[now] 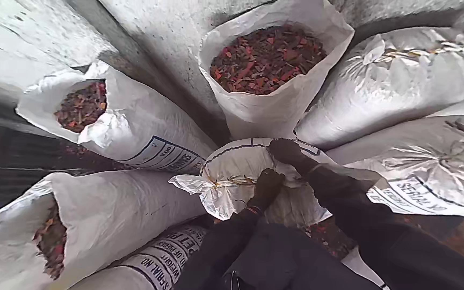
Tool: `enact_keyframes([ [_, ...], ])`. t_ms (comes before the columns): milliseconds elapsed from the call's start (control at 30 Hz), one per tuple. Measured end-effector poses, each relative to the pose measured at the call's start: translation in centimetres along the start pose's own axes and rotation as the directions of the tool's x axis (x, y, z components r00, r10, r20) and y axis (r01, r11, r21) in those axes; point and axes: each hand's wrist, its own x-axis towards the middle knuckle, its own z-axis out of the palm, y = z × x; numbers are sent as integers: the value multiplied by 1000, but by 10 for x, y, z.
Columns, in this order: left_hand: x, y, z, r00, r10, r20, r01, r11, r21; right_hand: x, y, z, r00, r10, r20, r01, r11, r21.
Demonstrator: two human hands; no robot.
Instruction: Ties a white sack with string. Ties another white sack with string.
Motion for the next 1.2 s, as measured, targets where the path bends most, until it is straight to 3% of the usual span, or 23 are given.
enact_keyframes([
  [67, -2, -4, 0, 999, 13, -47, -15, 999, -45, -3, -4, 8, 991, -106, -77, 118, 977, 177],
  [133, -7, -6, 7, 991, 49, -125, -56, 997, -54, -18, 9, 15, 982, -129, -141, 180, 874, 451],
  [233, -3, -7, 13, 988, 54, -147, -55, 998, -5, -24, 16, 24, 983, -57, -177, 174, 619, 766],
  [300, -3, -9, 12, 986, 70, -149, -67, 998, 22, -15, 13, 32, 969, 57, -240, 204, 367, 908],
  [367, 0, -12, 15, 982, 67, -179, -64, 998, 25, 11, 14, 26, 926, 235, -297, 284, 88, 955],
  [433, 4, -13, 14, 986, 39, -165, -36, 999, 22, 33, 23, 22, 892, 378, -249, 319, -134, 938],
  [500, 8, -14, 15, 988, 8, -152, -8, 1000, 5, 41, 35, 20, 870, 445, -214, 346, -240, 907],
  [567, 7, -16, 19, 988, 10, -155, -9, 1000, 8, 39, 40, 20, 852, 473, -222, 381, -271, 884],
  [667, 8, -19, 21, 984, 35, -172, -29, 999, 38, 36, 41, 25, 855, 439, -275, 388, -190, 902],
  [733, 4, -16, 20, 987, 31, -156, -27, 999, 27, 42, 49, 17, 786, 509, -350, 484, -157, 861],
  [833, 0, -18, 19, 989, 16, -144, -15, 1000, 3, 29, 48, -77, 668, 471, -576, 685, -88, 723],
  [900, -17, -5, 15, 997, -38, -71, 36, 999, -20, 7, 30, -81, 699, 345, -627, 665, 10, 747],
  [967, -8, -3, 15, 998, -38, -54, 40, 999, 20, 21, 28, -33, 761, 177, -624, 598, 182, 781],
  [1067, -2, -11, 15, 997, -22, -74, 26, 998, 54, 44, 40, 28, 866, 72, -494, 420, 431, 799],
  [1133, -8, -9, 16, 998, -28, -62, 31, 999, 33, 36, 48, 32, 908, -21, -419, 348, 594, 725],
  [1200, -1, -16, 22, 994, 3, -112, 3, 998, 60, 31, 58, 24, 907, -161, -390, 372, 741, 560],
])
